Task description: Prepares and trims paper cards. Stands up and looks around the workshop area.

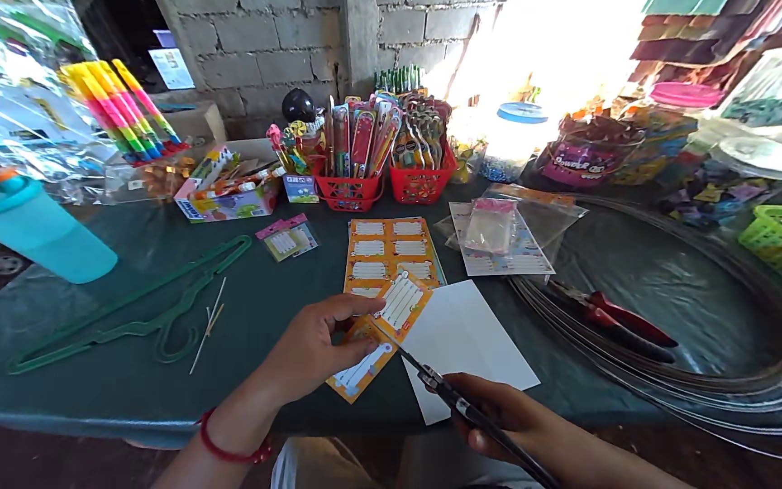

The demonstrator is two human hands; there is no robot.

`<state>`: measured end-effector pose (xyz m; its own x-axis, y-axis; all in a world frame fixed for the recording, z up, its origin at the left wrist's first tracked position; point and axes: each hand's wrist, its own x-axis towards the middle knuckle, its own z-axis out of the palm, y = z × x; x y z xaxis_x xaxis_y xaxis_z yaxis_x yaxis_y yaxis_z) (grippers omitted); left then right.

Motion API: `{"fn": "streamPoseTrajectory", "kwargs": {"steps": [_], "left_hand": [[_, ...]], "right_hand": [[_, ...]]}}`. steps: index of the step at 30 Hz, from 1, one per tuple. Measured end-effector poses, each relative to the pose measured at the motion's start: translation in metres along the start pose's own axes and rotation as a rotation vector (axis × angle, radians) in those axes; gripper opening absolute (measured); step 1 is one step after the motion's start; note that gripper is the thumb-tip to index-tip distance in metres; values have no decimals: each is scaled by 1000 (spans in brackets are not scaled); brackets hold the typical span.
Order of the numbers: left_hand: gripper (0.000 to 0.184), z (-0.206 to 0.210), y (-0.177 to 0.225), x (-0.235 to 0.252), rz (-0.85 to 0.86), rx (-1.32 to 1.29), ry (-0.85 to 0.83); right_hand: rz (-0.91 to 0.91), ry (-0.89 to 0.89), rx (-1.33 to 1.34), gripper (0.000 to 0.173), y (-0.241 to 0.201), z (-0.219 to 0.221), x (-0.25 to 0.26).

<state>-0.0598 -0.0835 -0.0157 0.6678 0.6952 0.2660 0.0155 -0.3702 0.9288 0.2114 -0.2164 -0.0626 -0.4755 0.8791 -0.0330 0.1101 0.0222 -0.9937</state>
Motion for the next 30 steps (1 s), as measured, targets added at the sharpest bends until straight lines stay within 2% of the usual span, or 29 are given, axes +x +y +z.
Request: {"fn": "streamPoseTrajectory", "kwargs": {"steps": [30], "left_hand": [[50,2,-4,0,-27,-30,-4]], "right_hand": [[50,57,-42,68,0,3,-6]]}}
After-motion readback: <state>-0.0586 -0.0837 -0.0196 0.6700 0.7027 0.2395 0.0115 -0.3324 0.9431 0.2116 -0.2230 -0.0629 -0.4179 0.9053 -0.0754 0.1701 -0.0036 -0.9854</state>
